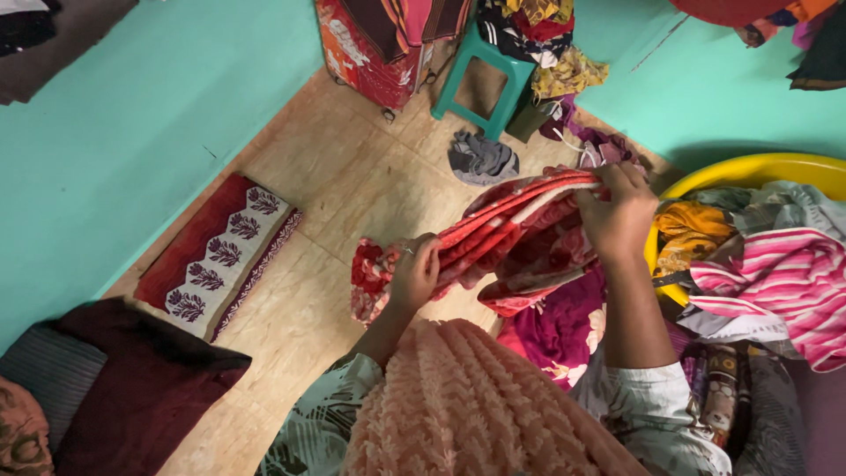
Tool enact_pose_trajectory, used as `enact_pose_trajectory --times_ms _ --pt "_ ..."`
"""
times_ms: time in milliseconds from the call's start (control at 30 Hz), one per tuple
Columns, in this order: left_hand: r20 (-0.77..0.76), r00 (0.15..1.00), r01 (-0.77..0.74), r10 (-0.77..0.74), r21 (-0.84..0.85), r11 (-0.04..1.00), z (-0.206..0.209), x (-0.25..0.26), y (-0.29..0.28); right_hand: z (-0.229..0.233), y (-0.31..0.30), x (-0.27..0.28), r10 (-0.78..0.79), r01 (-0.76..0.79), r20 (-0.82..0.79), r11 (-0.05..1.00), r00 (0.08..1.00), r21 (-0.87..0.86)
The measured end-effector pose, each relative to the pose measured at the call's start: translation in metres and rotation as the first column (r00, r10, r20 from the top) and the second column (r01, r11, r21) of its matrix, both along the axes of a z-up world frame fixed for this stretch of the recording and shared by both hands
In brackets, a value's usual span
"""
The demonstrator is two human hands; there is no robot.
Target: The person folds a large floral-patterned textile by hand, aligning edges and making multiple folds to create a compact rectangle. They then place the folded item on the floor and pick up another maroon textile to begin folding it.
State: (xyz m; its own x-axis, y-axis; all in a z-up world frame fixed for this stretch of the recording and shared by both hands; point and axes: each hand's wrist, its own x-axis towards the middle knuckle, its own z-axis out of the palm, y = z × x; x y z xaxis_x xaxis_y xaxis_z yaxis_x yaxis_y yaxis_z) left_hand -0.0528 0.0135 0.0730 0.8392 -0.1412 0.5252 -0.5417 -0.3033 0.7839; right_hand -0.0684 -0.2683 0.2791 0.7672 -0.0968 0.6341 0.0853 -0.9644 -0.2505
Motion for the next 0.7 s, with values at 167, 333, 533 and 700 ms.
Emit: enact_pose_trajectory --times_ms 167,333,533,700 --pt "0.13 0.989 -0.065 0.07 -0.04 0.997 -0.003 0.003 -0.011 -0.001 0.0 0.004 0.021 -0.021 0.028 1.0 0.999 0.003" --pt "0.151 0.971 -0.198 0.186 0.066 0.978 0.0 0.003 -0.015 -0.002 0.001 0.006 0.008 -0.008 -0.01 1.0 1.0 0.0" --pt "0.072 0.988 -0.144 0.14 0.064 0.987 0.018 0.01 -0.02 -0.002 0.002 0.011 0.031 -0.031 -0.004 0.999 1.0 0.028" --pt "-0.035 0.999 -0.045 0.041 -0.134 0.99 0.017 0.015 -0.017 -0.003 -0.001 0.019 -0.036 0.039 -0.037 0.997 0.999 0.065"
